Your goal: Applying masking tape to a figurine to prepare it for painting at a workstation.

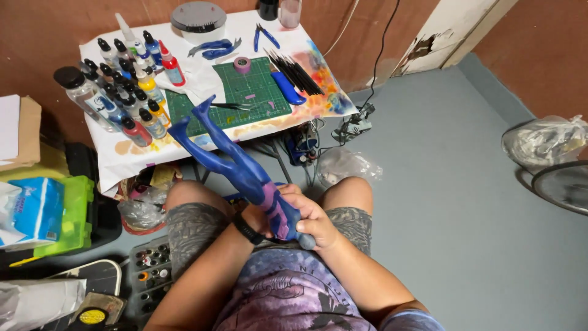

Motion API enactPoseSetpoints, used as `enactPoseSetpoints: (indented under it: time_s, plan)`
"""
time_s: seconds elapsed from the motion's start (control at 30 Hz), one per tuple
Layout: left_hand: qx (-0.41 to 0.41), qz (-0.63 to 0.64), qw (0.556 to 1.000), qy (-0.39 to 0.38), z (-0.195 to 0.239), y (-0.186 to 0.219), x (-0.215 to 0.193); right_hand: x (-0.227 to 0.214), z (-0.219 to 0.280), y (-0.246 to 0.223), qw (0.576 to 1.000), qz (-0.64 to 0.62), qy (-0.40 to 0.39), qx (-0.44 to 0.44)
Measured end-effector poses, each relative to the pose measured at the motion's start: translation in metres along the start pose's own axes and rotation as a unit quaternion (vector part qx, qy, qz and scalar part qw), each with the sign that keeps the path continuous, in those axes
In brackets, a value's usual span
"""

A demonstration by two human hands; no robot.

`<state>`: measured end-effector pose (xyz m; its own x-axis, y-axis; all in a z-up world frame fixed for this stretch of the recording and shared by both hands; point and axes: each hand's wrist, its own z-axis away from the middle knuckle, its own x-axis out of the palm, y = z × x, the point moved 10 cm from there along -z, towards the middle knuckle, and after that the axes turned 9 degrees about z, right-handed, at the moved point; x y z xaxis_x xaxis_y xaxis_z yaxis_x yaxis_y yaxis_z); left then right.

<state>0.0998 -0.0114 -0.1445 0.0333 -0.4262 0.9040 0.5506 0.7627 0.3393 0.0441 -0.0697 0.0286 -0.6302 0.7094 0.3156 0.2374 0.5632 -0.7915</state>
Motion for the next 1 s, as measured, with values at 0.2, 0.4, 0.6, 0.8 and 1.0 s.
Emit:
enactPoseSetpoints:
  time_s: [0.2, 0.4, 0.6, 0.8, 1.0]
  plan:
    - [0.034, -0.022, 0.999, -0.023, 0.022, 0.068, -0.011, -0.086, 0.013, 0.010, 0.971, 0.148, -0.157, 0.102]
    - [-0.141, -0.135, 0.951, -0.239, 0.063, 0.069, 0.047, -0.053, -0.063, -0.034, 0.840, 0.315, -0.379, 0.227]
    - [-0.087, -0.272, 0.952, -0.110, 0.091, 0.061, 0.109, -0.043, -0.137, -0.029, 0.703, 0.463, -0.448, 0.301]
    - [-0.050, -0.240, 0.948, -0.203, 0.069, 0.048, 0.079, -0.024, -0.164, 0.003, 0.598, 0.518, -0.503, 0.348]
    - [0.074, -0.232, 0.954, -0.177, 0.069, 0.087, 0.090, -0.032, -0.209, 0.014, 0.777, 0.355, -0.451, 0.260]
